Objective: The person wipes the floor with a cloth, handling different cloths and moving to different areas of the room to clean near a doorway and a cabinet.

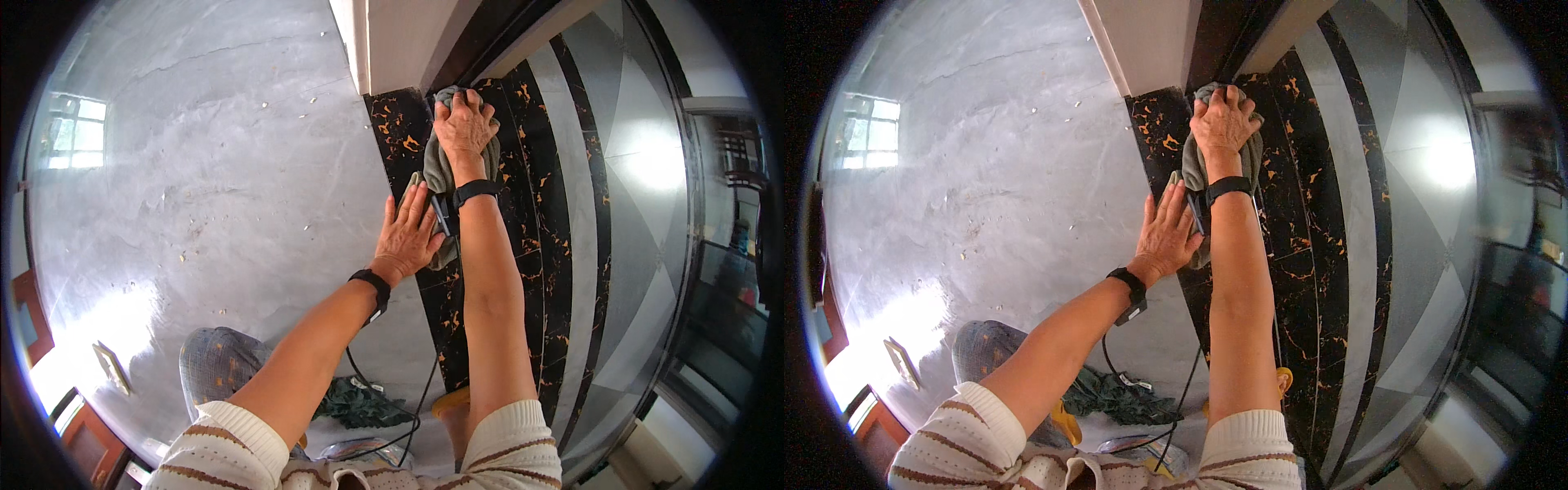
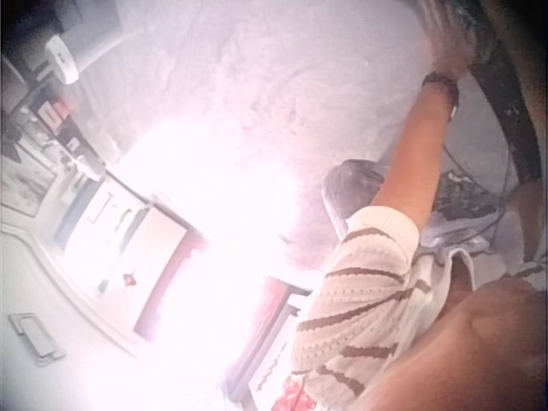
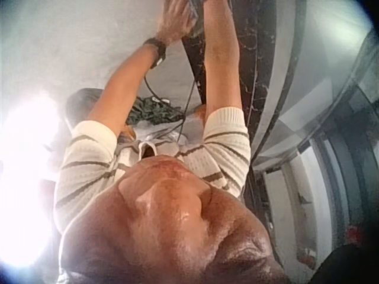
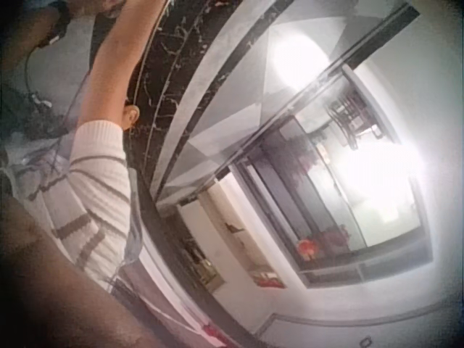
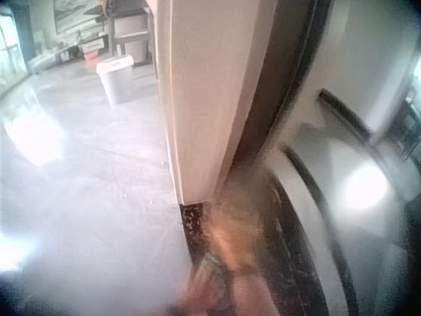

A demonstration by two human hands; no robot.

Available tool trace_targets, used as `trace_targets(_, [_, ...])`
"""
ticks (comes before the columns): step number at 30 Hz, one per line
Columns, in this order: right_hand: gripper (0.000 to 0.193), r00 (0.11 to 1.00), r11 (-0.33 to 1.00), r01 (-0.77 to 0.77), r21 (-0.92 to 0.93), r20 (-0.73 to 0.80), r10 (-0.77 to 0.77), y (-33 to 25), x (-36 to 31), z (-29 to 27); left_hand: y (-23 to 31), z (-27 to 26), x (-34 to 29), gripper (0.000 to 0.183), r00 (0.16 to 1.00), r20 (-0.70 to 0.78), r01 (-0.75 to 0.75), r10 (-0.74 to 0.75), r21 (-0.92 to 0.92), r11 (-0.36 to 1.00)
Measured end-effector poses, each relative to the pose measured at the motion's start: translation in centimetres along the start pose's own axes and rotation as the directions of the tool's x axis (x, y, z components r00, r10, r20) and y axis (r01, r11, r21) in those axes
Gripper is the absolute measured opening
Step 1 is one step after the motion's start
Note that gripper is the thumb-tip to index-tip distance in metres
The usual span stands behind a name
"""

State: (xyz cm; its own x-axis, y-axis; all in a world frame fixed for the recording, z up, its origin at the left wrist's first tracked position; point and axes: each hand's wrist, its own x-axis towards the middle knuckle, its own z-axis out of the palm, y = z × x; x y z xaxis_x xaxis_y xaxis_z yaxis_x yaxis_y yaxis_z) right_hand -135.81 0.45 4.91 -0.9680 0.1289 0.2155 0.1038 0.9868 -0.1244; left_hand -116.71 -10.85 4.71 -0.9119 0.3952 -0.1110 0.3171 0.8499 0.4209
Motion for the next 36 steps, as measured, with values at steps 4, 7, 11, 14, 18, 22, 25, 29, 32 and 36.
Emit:
trace_targets(4, [0.029,0.994,0.998,-0.012,0.058,0.112,0.005,1.5,1.6,-0.7,0.4,0.8,0.4,0.067,0.993,-0.116,0.002,-0.008,-0.052,0.999])
trace_targets(7, [0.024,0.941,0.970,0.225,0.089,0.239,-0.240,1.8,1.8,-2.2,0.1,0.5,0.4,0.064,0.995,-0.091,0.033,-0.037,-0.047,0.998])
trace_targets(11, [0.024,0.953,0.875,0.295,0.383,-0.050,-0.299,4.5,0.4,-0.8,-0.1,0.7,0.5,0.065,0.993,-0.114,0.025,-0.022,0.020,0.999])
trace_targets(14, [0.021,0.984,0.793,0.087,0.603,-0.176,0.026,5.4,1.3,-0.2,0.5,0.6,0.7,0.067,0.991,-0.133,0.014,-0.017,-0.020,1.000])
trace_targets(18, [0.029,0.998,0.998,0.044,0.055,0.041,-0.046,0.7,1.3,-0.5,0.2,0.6,0.8,0.068,0.994,-0.107,0.027,-0.032,-0.048,0.998])
trace_targets(22, [0.024,0.951,0.994,-0.050,0.093,0.308,0.019,0.8,2.3,-2.0,0.4,0.5,0.4,0.066,0.995,-0.082,0.046,-0.048,-0.030,0.999])
trace_targets(25, [0.025,0.864,0.973,-0.107,0.205,0.503,-0.011,1.5,5.2,-1.3,0.6,0.6,0.8,0.065,0.995,-0.098,0.030,-0.032,-0.023,0.999])
trace_targets(29, [0.027,0.979,0.713,0.067,0.698,0.093,-0.183,3.3,1.3,-0.8,0.0,0.4,0.4,0.067,0.995,-0.086,0.046,-0.047,-0.007,0.999])
trace_targets(32, [0.027,0.975,0.729,-0.036,0.684,-0.137,0.176,6.7,0.7,-1.3,0.4,0.4,0.5,0.067,0.994,-0.101,0.040,-0.043,-0.026,0.999])
trace_targets(36, [0.030,0.985,0.939,0.116,0.323,-0.158,-0.068,5.3,1.0,0.2,0.8,0.6,0.7,0.068,0.995,-0.095,0.021,-0.025,-0.046,0.999])
